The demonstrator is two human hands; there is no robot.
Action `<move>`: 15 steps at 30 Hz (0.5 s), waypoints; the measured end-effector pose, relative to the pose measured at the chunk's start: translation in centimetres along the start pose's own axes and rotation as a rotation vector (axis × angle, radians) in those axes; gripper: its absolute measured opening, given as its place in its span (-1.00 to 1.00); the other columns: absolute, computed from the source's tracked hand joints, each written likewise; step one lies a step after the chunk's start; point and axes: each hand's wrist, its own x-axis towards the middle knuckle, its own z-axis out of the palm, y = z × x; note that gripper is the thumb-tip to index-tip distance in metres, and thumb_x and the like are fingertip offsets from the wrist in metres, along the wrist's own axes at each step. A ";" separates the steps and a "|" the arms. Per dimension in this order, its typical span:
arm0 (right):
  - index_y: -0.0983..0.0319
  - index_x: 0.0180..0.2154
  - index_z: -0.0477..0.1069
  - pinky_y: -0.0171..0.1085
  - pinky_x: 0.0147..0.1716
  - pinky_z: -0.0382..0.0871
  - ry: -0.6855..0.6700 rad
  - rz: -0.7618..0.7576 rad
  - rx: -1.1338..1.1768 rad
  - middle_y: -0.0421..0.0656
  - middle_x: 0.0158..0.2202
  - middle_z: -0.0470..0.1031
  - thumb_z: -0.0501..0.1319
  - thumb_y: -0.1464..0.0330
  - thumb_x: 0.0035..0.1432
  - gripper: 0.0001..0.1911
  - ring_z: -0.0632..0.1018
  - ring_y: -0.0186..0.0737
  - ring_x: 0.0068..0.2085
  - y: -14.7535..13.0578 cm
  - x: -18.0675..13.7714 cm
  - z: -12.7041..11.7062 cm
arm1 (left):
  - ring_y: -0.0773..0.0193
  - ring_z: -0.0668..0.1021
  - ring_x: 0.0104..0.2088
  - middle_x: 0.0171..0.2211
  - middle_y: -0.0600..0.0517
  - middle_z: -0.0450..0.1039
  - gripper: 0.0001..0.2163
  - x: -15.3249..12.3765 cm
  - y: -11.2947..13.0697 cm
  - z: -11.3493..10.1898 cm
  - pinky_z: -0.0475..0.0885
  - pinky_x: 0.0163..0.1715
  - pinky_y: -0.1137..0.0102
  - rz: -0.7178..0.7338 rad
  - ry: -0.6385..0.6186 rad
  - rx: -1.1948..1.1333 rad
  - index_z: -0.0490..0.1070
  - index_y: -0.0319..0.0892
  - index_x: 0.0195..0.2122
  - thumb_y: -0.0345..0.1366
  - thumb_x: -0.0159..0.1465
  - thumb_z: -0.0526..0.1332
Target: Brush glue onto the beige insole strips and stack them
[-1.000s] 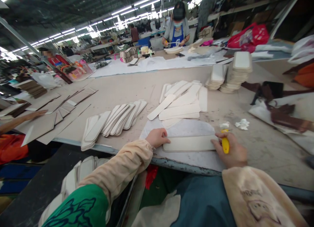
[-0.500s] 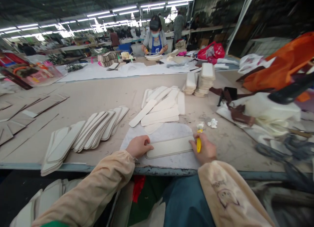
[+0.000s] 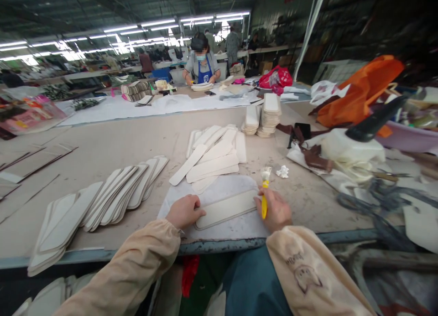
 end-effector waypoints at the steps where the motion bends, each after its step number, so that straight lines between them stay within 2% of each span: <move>1: 0.18 -0.17 0.33 -0.22 -0.19 0.43 -0.036 -0.045 0.064 -0.04 -0.17 0.55 0.08 0.34 0.26 -0.88 0.57 -0.10 -0.17 -0.3 -0.1 0.0 | 0.18 0.50 -0.28 -0.30 0.01 0.48 -0.81 0.0 0.0 0.0 0.25 -0.33 0.36 -0.002 -0.005 0.004 0.39 -0.14 -0.36 -0.13 0.15 0.26; 4: 0.14 -0.25 0.33 -0.32 -0.25 0.42 -0.194 -0.151 0.202 -0.14 -0.24 0.56 0.04 0.34 0.30 -0.88 0.58 -0.23 -0.24 -1.3 -0.4 0.0 | 0.19 0.49 -0.31 -0.35 0.03 0.47 -0.82 0.1 0.2 -0.3 0.23 -0.37 0.37 -0.012 -0.024 0.010 0.37 -0.13 -0.37 -0.14 0.15 0.25; 6: 0.12 -0.26 0.32 -0.28 -0.16 0.42 -0.237 -0.168 0.192 -0.19 -0.31 0.55 0.04 0.35 0.29 -0.89 0.57 -0.23 -0.28 -1.6 -0.5 0.1 | 0.19 0.49 -0.33 -0.38 0.04 0.46 -0.83 0.1 0.3 -0.4 0.22 -0.38 0.37 -0.015 -0.036 0.003 0.37 -0.13 -0.36 -0.15 0.15 0.25; 9: 0.11 -0.23 0.32 -0.14 0.02 0.37 -0.249 -0.111 0.098 -0.19 -0.31 0.56 0.06 0.34 0.28 -0.92 0.57 -0.18 -0.26 -1.0 -0.3 0.0 | 0.17 0.49 -0.32 -0.38 0.02 0.45 -0.84 0.3 0.4 -0.5 0.22 -0.37 0.36 -0.007 -0.046 -0.005 0.38 -0.14 -0.34 -0.17 0.14 0.25; 12: 0.12 -0.22 0.32 -0.13 -0.10 0.44 -0.207 -0.006 0.031 -0.12 -0.32 0.55 0.06 0.30 0.27 -0.90 0.57 -0.11 -0.26 0.4 -0.2 -0.1 | 0.17 0.48 -0.31 -0.37 0.02 0.42 -0.85 0.6 0.3 -0.5 0.23 -0.35 0.36 0.006 -0.045 -0.019 0.40 -0.14 -0.35 -0.20 0.12 0.26; 15: 0.11 -0.19 0.31 -0.14 -0.20 0.47 -0.117 0.109 0.039 -0.06 -0.21 0.56 0.10 0.27 0.24 -0.89 0.59 -0.04 -0.20 1.5 -0.2 -0.1 | 0.21 0.45 -0.34 -0.39 0.04 0.39 -0.86 0.6 0.1 -0.2 0.23 -0.35 0.38 0.038 -0.010 -0.078 0.39 -0.15 -0.40 -0.24 0.08 0.28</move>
